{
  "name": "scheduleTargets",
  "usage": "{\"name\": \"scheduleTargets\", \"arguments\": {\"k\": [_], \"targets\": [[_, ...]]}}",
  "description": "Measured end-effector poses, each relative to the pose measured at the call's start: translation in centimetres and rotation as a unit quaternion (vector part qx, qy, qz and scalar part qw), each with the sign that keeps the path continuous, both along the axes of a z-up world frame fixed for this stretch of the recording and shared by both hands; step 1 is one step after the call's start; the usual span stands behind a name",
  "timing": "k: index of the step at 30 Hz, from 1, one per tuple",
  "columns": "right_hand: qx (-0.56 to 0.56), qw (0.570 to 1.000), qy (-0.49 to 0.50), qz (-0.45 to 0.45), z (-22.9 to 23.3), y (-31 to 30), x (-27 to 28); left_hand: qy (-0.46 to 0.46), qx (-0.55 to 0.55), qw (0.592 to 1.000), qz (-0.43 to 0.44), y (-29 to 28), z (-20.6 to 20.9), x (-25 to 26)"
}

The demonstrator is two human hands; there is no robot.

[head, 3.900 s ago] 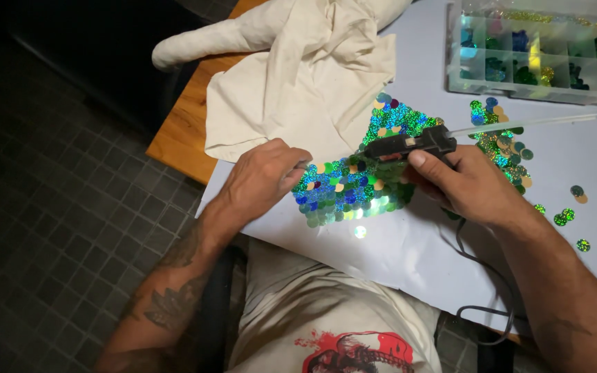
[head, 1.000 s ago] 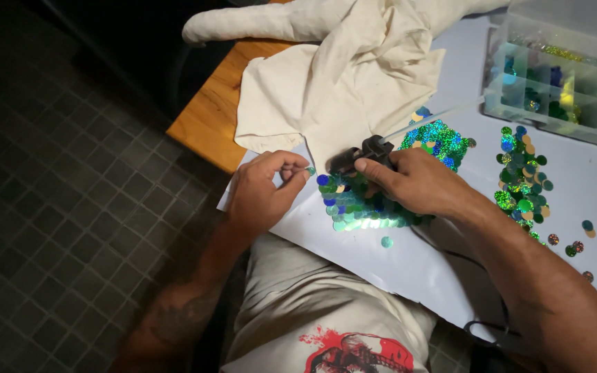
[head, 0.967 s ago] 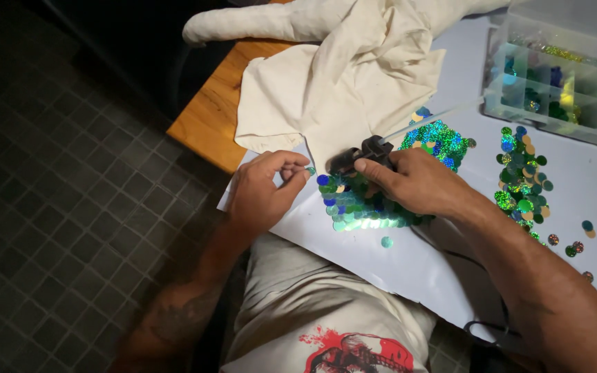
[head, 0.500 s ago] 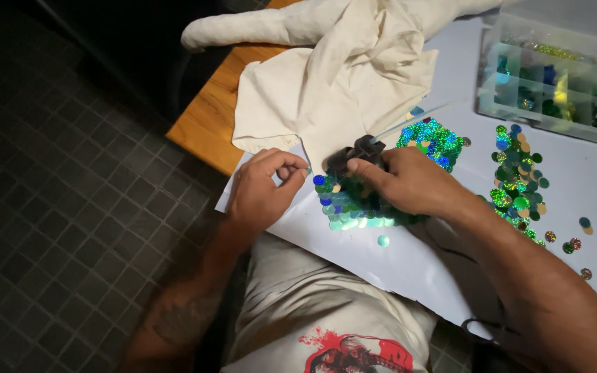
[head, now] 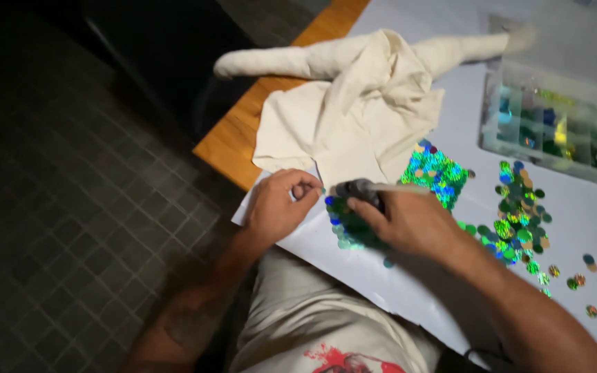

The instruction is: Applying sequins to a garment using a hot glue gun.

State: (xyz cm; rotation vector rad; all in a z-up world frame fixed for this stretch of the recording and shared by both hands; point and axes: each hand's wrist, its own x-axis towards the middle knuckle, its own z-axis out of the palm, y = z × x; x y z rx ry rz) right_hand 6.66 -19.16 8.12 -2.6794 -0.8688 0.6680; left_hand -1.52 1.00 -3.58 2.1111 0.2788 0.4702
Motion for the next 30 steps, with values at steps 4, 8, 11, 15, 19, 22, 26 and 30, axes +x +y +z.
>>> {"name": "scheduleTargets", "arguments": {"k": [4, 8, 11, 15, 19, 22, 26, 30], "targets": [[0.067, 0.997, -0.024, -0.010, 0.9, -0.3, -0.7, 0.045, -0.025, 0.999, 0.001, 0.0, 2.0, -0.8], [0.142, 0.973, 0.068, -0.171, -1.8, -3.3, 2.2, 0.173, -0.048, 0.984, 0.003, 0.7, 3.5, 0.4], [0.185, 0.952, 0.097, -0.224, -4.7, -6.0, 3.5, 0.208, -0.091, 0.974, -0.017, 0.8, 3.9, 0.8], [0.351, 0.885, 0.167, -0.254, -6.9, -8.0, 4.3, 0.200, -0.182, 0.962, -0.029, 0.6, 1.4, 2.3], [0.315, 0.908, 0.153, -0.232, -3.6, -7.7, 3.4, 0.211, -0.231, 0.950, -0.012, -0.1, 3.8, 1.8], [0.343, 0.894, 0.163, -0.239, -3.5, -8.1, 3.4, 0.227, -0.192, 0.955, -0.016, -0.2, 4.0, 1.8], [0.349, 0.890, 0.163, -0.244, -2.9, -8.0, 3.2, 0.248, -0.086, 0.964, -0.039, -0.2, 3.2, 2.0], [0.312, 0.905, 0.150, -0.248, -2.5, -8.1, 3.0, 0.234, -0.017, 0.971, -0.052, -0.6, 3.5, 2.4]]}}
